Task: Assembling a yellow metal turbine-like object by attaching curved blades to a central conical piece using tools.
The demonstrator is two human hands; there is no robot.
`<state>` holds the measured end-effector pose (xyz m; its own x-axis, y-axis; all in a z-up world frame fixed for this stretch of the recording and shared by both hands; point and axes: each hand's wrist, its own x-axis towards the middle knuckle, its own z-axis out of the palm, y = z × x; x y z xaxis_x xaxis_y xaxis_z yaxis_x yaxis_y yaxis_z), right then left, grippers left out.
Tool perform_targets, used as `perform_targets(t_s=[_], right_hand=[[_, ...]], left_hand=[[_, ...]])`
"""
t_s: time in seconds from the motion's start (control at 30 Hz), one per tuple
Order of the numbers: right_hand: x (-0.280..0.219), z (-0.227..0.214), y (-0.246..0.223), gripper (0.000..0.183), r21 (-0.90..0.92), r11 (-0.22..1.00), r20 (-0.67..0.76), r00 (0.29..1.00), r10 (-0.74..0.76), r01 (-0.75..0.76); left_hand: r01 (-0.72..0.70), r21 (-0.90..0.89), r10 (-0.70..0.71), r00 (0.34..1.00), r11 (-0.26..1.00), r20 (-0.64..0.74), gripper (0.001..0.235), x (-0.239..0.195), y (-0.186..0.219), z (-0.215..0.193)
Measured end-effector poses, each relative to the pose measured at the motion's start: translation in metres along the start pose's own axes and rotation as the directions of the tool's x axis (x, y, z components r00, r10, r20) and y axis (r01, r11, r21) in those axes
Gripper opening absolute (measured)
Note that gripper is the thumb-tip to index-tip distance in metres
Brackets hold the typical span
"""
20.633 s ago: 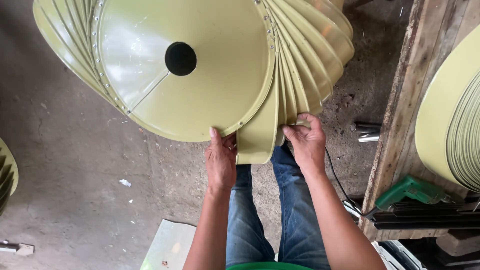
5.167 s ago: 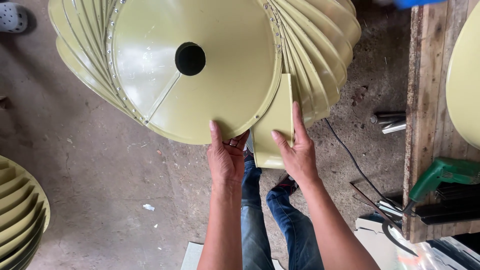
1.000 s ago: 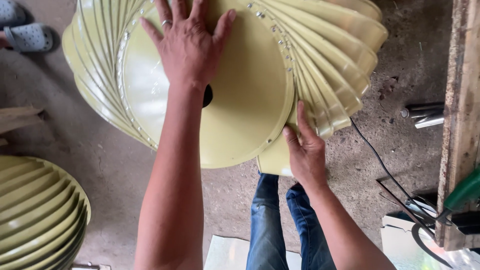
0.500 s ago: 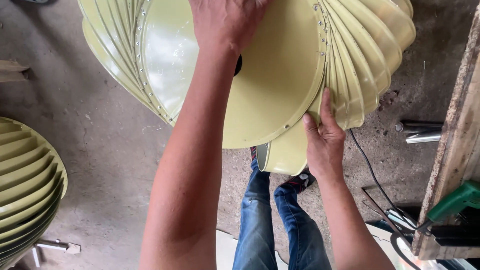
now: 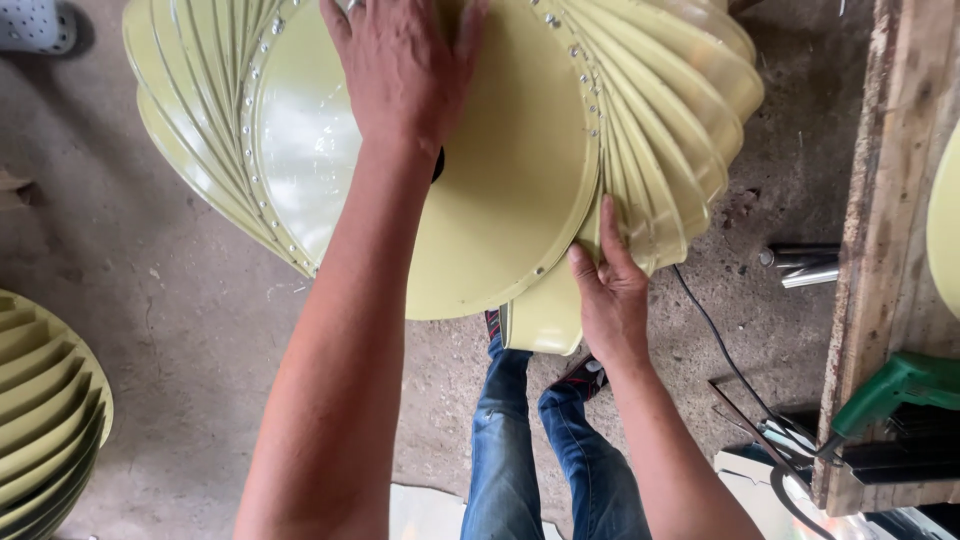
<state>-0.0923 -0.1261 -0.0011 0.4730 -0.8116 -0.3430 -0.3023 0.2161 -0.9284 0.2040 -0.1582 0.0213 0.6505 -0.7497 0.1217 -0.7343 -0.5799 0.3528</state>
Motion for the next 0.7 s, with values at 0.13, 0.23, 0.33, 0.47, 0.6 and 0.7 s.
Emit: perform_targets(t_s=[0.13,0.23,0.33,0.47,0.6,0.7], right_hand=[[0.001,0.001,-0.005,0.059,-0.004,0.999,-0.015,0.999,0.046,-0.046],[0.002,0.001,-0.008,0.062,0.03,0.999,0.0,0.999,0.042,-0.042],[0.001,0.002,-0.004,0.063,0.02,1.0,-0.009,1.0,-0.008,0.008],[-0.022,-0.01,-0.02,0.087,0.014,0.952,-0.202,0.932,0.301,-0.305],[-0.054,-0.043,0.011,0.073,0.149,0.931,-0.268,0.892,0.363,-0.334],[-0.051,-0.067,0.034,0.061,0.082,0.947,-0.336,0.886,0.32,-0.311]], left_hand=[[-0.061,0.092,0.07,0.993,0.994,-0.099,0.039,-0.044,0.033,0.001],[-0.109,0.098,0.117,0.989,0.989,-0.088,0.041,-0.089,0.072,0.009],[-0.101,0.079,0.101,0.995,0.992,0.007,0.051,-0.112,0.087,0.016],[-0.088,0.116,0.08,0.994,0.989,0.072,0.055,-0.123,0.09,0.024],[-0.089,0.111,0.084,0.995,0.99,0.044,0.054,-0.121,0.09,0.026],[-0.08,0.114,0.076,0.996,0.99,0.046,0.054,-0.12,0.09,0.027]])
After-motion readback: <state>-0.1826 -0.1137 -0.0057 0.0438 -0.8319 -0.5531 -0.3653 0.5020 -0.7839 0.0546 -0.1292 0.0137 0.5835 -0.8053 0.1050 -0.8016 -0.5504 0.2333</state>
